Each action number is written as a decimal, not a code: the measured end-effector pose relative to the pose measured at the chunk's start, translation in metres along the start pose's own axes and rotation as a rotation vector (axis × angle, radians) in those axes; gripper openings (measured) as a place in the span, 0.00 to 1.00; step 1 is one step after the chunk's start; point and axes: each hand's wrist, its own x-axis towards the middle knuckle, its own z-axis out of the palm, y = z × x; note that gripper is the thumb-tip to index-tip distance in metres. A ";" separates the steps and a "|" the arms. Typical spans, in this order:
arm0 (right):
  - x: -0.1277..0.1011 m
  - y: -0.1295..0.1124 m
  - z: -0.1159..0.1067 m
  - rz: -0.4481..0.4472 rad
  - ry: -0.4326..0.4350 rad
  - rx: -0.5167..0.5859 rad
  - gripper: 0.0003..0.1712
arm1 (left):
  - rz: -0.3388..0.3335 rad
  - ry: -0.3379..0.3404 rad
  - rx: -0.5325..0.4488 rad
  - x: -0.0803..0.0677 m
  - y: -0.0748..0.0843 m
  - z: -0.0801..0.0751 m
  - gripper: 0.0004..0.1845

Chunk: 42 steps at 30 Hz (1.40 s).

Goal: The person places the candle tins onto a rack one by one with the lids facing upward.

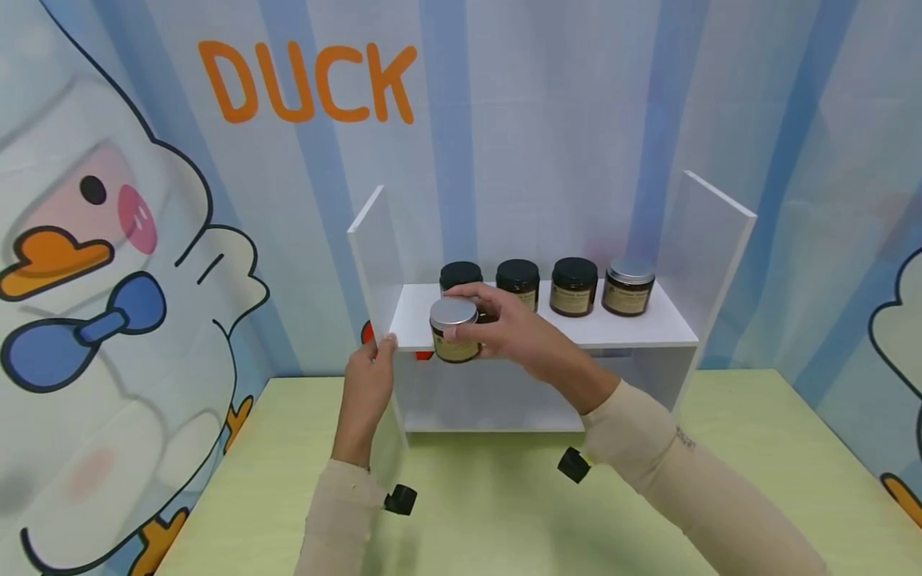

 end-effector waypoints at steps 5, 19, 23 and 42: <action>-0.001 -0.003 -0.006 0.014 -0.036 -0.048 0.37 | 0.000 -0.001 -0.002 0.000 0.000 0.000 0.31; 0.001 -0.009 -0.017 -0.049 -0.026 -0.173 0.39 | -0.003 0.000 0.001 -0.001 -0.001 0.000 0.31; -0.001 -0.014 -0.019 -0.058 -0.004 -0.199 0.38 | -0.009 0.001 -0.002 -0.001 0.000 0.000 0.31; 0.011 -0.038 -0.032 -0.016 -0.117 -0.439 0.34 | -0.021 -0.012 -0.013 -0.001 0.001 0.000 0.32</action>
